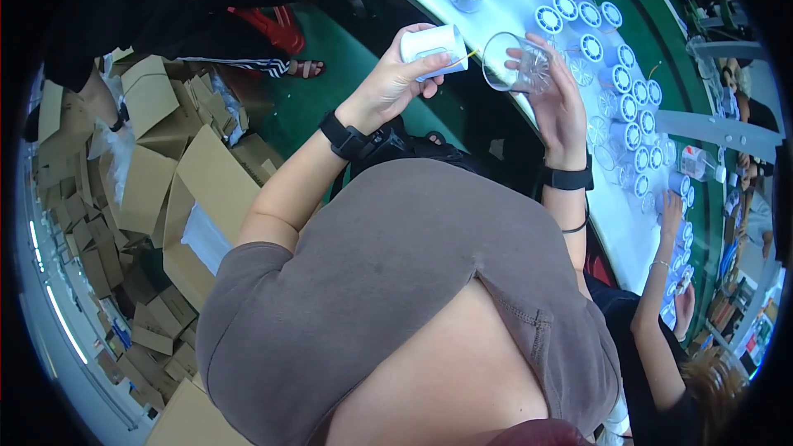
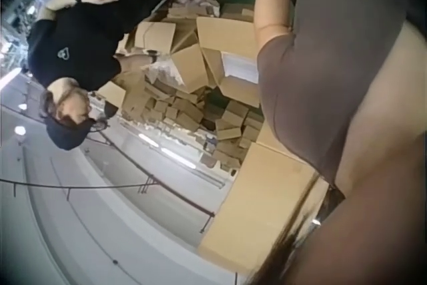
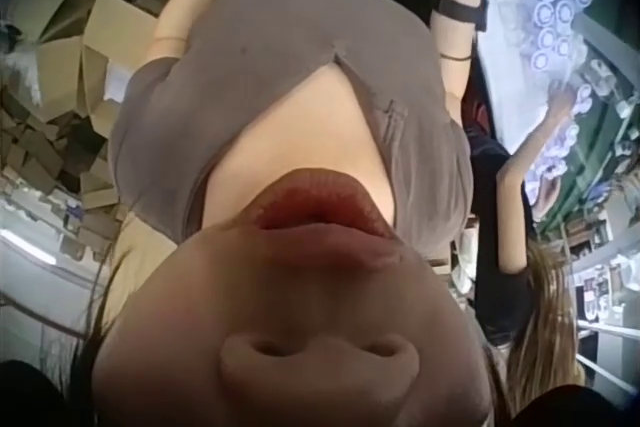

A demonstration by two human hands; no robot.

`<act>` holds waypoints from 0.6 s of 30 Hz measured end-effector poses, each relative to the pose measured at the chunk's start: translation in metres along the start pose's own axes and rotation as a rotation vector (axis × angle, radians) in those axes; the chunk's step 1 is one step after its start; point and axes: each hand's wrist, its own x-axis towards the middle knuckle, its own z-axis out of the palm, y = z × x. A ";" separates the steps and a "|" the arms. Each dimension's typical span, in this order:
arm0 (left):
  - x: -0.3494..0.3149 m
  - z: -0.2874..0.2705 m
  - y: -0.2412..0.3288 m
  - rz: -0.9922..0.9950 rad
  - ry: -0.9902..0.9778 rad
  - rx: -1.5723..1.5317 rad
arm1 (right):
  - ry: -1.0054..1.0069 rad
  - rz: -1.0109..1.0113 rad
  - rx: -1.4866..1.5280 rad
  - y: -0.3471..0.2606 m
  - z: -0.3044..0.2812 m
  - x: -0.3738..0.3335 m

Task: The person takes a plastic cup and a motor from the table, fits the motor into the cup by hand, and sets the assembled unit back onto the table, repeating the process.

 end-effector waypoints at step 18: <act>-0.017 0.000 0.006 0.051 -0.149 0.259 | -0.236 -0.254 -0.612 -0.023 0.024 -0.006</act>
